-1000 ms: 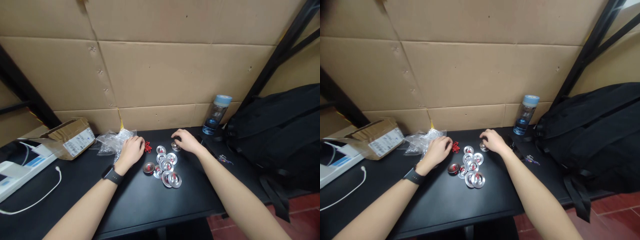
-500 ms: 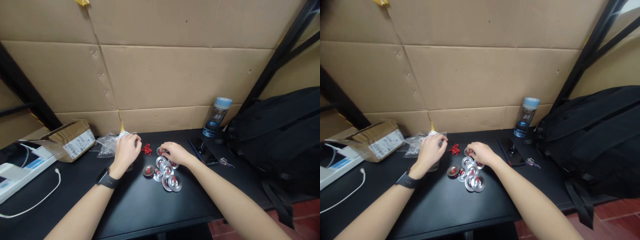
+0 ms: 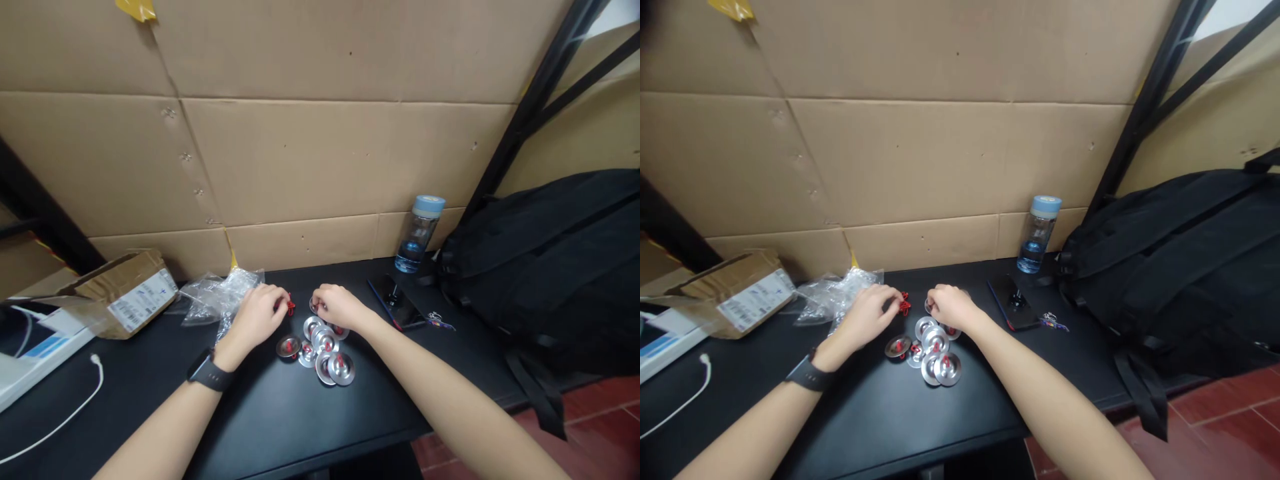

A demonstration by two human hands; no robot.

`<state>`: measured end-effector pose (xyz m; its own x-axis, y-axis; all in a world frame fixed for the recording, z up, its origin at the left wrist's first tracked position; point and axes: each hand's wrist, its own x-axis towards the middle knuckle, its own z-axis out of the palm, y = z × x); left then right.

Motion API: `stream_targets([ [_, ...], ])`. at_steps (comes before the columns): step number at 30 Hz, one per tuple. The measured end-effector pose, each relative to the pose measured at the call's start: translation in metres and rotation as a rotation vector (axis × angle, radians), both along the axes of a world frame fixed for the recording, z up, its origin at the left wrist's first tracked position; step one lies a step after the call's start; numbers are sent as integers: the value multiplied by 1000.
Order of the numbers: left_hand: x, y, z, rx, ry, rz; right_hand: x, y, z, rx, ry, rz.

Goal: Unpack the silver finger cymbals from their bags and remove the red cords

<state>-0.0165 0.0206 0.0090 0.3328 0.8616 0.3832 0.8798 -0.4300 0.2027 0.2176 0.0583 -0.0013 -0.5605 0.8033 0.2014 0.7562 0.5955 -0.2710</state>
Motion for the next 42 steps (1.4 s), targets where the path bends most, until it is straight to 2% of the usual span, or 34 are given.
stream_targets([
  [3,3,-2,-3,-24,18,-149,4,1,2,21,61,53],
  [8,5,-4,-6,13,-11,-221,17,4,3,23,155,126],
  [11,6,-5,-5,41,-87,-255,18,1,6,-5,351,152],
  [13,9,-6,-3,69,-182,-272,13,-4,10,-129,559,165],
  [17,14,-10,3,106,-355,-278,-1,-16,14,-523,934,222],
  [19,16,-12,5,53,-454,-272,-7,-21,14,-590,1027,225],
  [21,18,-13,5,-55,-592,-276,-11,-23,13,-582,1057,208],
  [23,19,-11,2,-165,-740,-284,-10,-24,12,-496,988,202],
  [26,15,-6,-2,-230,-851,-235,-1,-21,12,-176,631,202],
  [28,9,-1,-3,-180,-784,-168,8,-18,11,6,344,168],
  [29,4,1,-2,-141,-708,-138,12,-16,10,42,226,146],
  [32,-9,8,-2,-44,-418,-91,17,-10,3,-10,35,78],
  [35,-18,14,-8,-51,-294,-103,15,-7,-1,-58,10,56],
  [39,-22,22,-20,-114,-380,-124,12,-5,0,-45,112,120],
  [42,-23,25,-21,-81,-415,-117,17,1,6,-21,254,144],
])
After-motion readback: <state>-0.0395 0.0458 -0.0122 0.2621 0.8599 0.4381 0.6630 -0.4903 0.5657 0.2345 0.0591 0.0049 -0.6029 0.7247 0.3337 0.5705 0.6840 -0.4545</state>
